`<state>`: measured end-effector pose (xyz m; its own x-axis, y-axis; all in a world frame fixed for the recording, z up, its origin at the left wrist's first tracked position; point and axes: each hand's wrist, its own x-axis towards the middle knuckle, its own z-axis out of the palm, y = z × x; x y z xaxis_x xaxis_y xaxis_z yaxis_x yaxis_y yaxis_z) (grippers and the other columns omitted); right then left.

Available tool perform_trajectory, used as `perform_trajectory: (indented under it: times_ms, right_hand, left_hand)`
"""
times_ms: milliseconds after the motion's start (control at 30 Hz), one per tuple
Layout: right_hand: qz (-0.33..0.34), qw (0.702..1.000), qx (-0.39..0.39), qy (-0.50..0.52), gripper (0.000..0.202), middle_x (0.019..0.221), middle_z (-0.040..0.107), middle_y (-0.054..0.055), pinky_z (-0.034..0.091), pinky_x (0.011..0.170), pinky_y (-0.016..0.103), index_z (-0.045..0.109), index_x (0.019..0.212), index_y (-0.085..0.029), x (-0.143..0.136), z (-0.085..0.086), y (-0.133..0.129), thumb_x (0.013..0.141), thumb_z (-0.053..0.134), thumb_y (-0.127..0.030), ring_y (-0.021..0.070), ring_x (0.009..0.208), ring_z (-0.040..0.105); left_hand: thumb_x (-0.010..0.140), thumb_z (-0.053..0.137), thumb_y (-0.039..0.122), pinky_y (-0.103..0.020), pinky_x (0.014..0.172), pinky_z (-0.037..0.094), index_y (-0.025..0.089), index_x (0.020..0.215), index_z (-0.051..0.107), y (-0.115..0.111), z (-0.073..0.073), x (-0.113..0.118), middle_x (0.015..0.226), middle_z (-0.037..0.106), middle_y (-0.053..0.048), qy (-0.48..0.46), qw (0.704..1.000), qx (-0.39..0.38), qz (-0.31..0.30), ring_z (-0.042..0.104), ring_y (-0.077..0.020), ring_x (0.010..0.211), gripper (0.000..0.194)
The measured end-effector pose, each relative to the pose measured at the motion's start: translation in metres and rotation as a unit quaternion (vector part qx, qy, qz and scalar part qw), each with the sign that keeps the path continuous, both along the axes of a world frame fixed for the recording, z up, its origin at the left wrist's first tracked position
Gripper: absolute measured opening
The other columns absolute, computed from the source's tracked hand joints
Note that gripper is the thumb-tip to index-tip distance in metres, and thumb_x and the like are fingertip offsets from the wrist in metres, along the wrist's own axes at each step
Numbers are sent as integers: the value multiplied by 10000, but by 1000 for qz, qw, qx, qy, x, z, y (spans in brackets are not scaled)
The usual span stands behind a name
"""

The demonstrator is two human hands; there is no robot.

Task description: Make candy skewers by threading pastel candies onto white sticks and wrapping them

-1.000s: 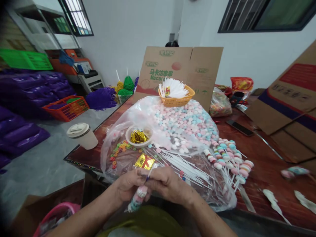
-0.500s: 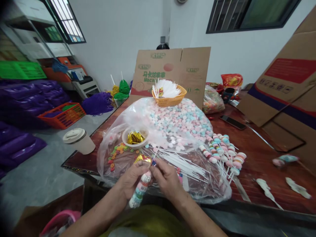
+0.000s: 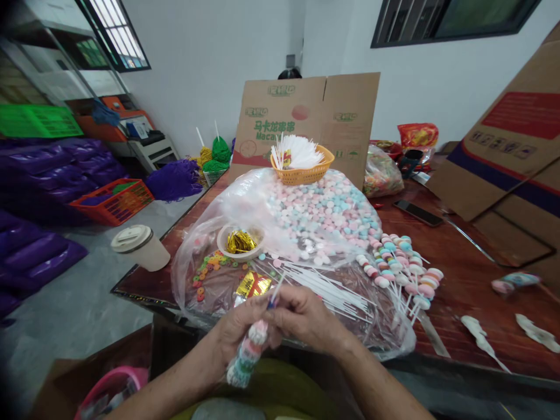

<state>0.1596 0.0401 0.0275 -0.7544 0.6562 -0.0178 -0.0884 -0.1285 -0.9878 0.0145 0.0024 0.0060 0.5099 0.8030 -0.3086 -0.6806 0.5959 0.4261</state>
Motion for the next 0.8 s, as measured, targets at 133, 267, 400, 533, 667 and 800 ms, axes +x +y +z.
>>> perform_trajectory:
  times_ms: [133,267,400,533,667,800]
  right_hand:
    - [-229,973,20,-34,335,480,476,-58,323,399,189,481,654,-176,-19,-18,-6,737,623,-469,68,408,412]
    - [-299,940,133,-93,301,533,469,-34,331,450,205,525,664,-168,-26,-27,-15,820,533,-425,85,485,405]
    - [-271,904,303,-130,227,650,545,9,389,580,225,562,727,-166,-21,-22,-17,884,448,-283,118,617,489]
    - [-234,779,554,-175,242,642,516,40,348,563,250,537,726,-143,-16,-25,-7,893,363,-151,138,612,460]
    - [-153,615,741,-222,269,655,516,58,296,569,295,554,760,-135,-3,-27,10,893,324,-100,163,611,417]
    - [-202,568,753,-263,294,599,464,35,239,534,303,520,659,-167,15,-10,28,900,353,-157,155,564,362]
  left_hand:
    - [509,815,206,-147,426,393,125,622,525,6,8,3,475,538,41,76,984,-20,163,486,-46,402,322]
    - [497,816,305,-151,392,352,152,651,497,6,10,8,474,517,67,169,954,2,246,451,-47,384,386]
    - [605,751,356,-156,378,315,174,741,518,2,7,9,467,487,86,238,930,56,273,387,-42,358,326]
    - [713,657,385,-177,463,354,136,751,602,4,10,3,539,514,42,338,903,166,208,431,-60,460,258]
    - [733,625,386,-192,498,354,135,705,586,11,10,-2,537,500,37,370,899,173,158,441,-77,490,256]
    - [689,671,400,-198,599,395,190,926,552,9,12,-1,681,597,25,411,864,156,245,542,-109,623,338]
